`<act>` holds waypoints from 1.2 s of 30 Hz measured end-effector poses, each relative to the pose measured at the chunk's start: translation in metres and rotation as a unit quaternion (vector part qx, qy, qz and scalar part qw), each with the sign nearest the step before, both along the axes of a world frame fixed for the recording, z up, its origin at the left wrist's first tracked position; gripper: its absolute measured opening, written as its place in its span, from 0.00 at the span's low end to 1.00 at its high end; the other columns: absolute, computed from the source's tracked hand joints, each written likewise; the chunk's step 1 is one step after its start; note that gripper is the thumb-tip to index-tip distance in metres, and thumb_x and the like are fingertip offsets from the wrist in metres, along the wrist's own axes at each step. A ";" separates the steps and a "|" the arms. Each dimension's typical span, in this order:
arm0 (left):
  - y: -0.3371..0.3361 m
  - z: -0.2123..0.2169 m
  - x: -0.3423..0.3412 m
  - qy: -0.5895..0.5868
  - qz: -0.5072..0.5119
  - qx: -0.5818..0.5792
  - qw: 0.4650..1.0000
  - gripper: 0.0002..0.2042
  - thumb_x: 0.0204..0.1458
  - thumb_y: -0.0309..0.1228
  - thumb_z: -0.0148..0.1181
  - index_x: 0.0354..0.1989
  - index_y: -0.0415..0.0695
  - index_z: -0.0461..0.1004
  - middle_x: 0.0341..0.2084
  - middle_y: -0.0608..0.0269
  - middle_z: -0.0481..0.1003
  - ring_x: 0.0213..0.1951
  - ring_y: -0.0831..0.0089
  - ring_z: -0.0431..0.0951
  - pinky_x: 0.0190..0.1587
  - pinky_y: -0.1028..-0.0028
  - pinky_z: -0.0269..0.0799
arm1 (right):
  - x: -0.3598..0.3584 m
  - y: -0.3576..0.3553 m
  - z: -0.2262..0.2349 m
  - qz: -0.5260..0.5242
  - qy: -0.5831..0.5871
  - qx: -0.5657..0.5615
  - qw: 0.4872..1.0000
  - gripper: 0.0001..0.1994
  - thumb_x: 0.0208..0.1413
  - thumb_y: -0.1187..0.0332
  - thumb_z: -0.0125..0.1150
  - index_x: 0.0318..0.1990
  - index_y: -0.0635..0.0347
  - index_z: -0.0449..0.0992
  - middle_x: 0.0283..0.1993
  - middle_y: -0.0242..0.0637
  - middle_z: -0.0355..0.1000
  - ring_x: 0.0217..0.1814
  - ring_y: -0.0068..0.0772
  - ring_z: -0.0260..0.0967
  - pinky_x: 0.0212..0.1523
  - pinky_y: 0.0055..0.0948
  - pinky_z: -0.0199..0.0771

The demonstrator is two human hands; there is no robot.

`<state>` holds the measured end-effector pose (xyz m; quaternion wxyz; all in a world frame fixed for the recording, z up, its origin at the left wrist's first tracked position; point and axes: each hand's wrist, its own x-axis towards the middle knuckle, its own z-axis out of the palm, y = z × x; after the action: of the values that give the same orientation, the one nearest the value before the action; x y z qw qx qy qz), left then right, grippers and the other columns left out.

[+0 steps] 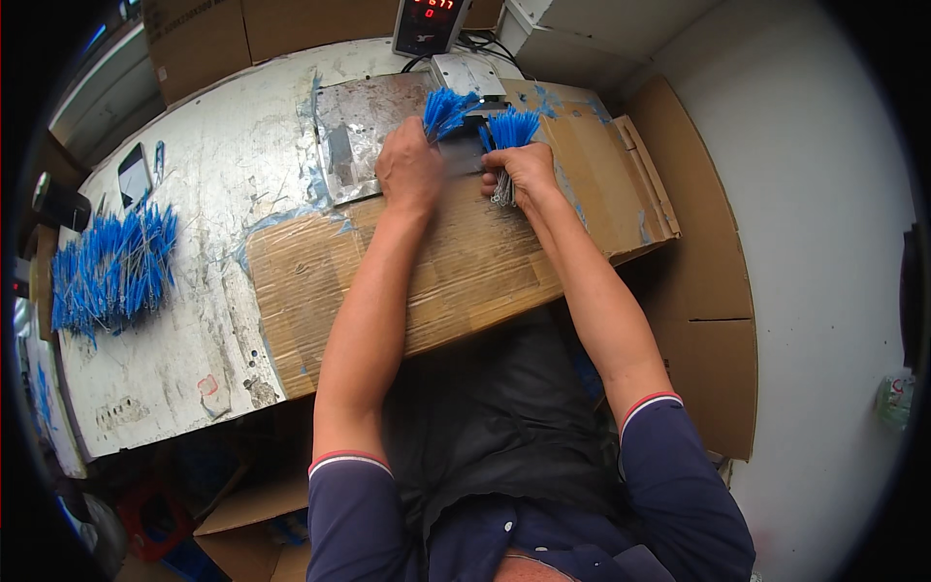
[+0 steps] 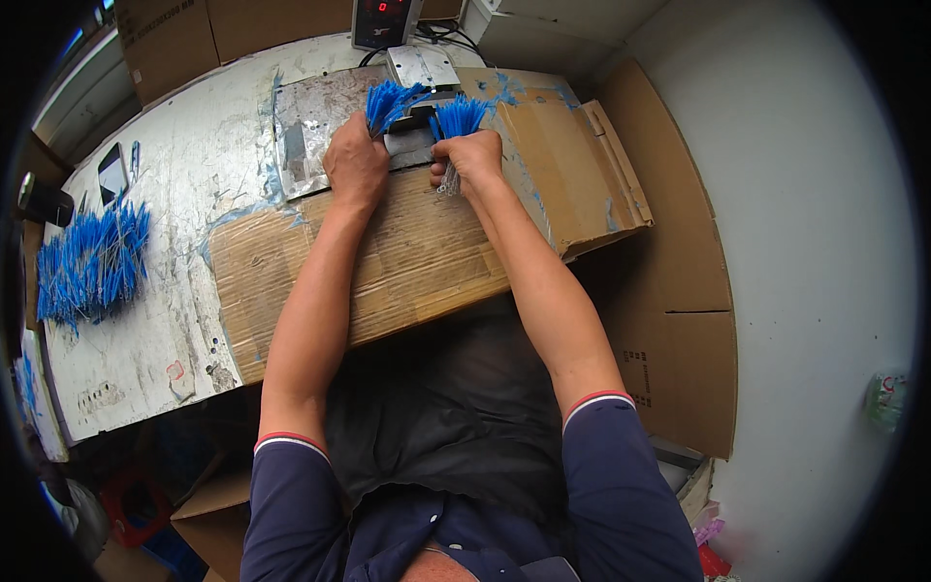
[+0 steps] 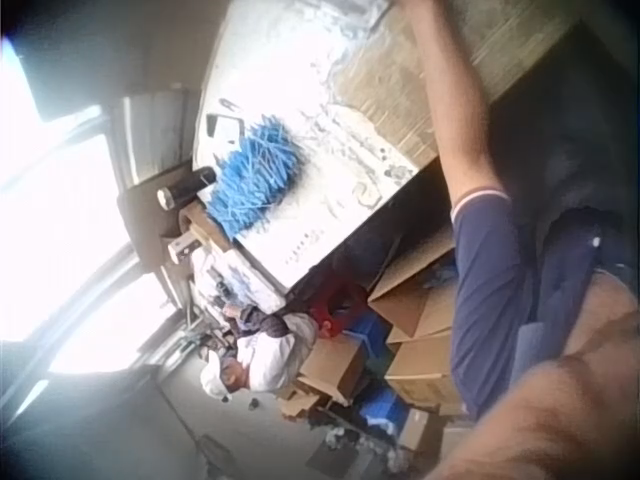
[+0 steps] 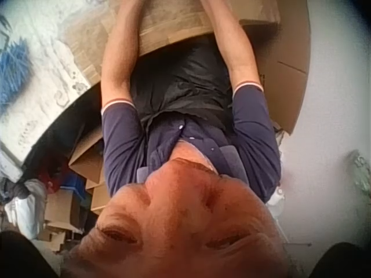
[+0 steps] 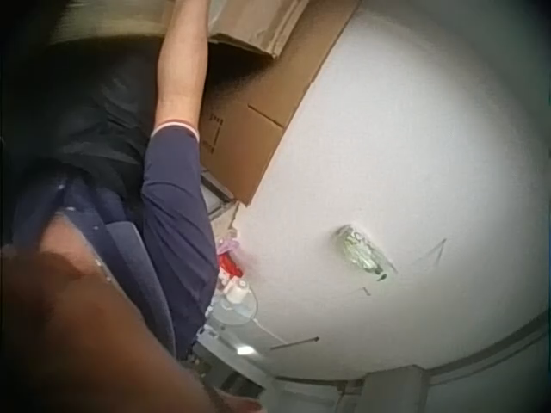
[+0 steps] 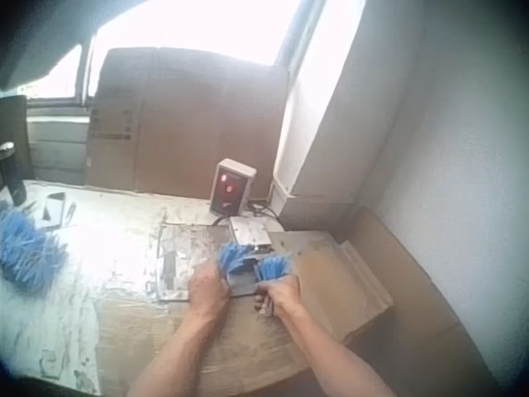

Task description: Bundling blue plastic bristles and inserting them into an assembly machine.

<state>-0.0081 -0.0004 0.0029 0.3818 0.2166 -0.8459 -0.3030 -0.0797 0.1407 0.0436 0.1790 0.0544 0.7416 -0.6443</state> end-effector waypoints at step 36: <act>0.000 -0.009 -0.004 -0.022 -0.062 -0.101 0.993 0.03 0.49 0.24 0.56 0.32 0.41 0.74 0.31 0.50 0.78 0.36 0.50 0.78 0.40 0.55 0.73 | 0.012 0.010 0.003 -0.010 -0.016 -0.079 0.997 0.05 0.47 0.86 0.61 0.24 0.73 0.72 0.23 0.48 0.71 0.20 0.40 0.74 0.19 0.40 0.80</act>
<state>-0.0122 -0.0002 -0.0058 0.3632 0.1304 -0.8924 -0.2341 -0.0674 0.1507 0.0464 0.1879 0.0575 0.6848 -0.7017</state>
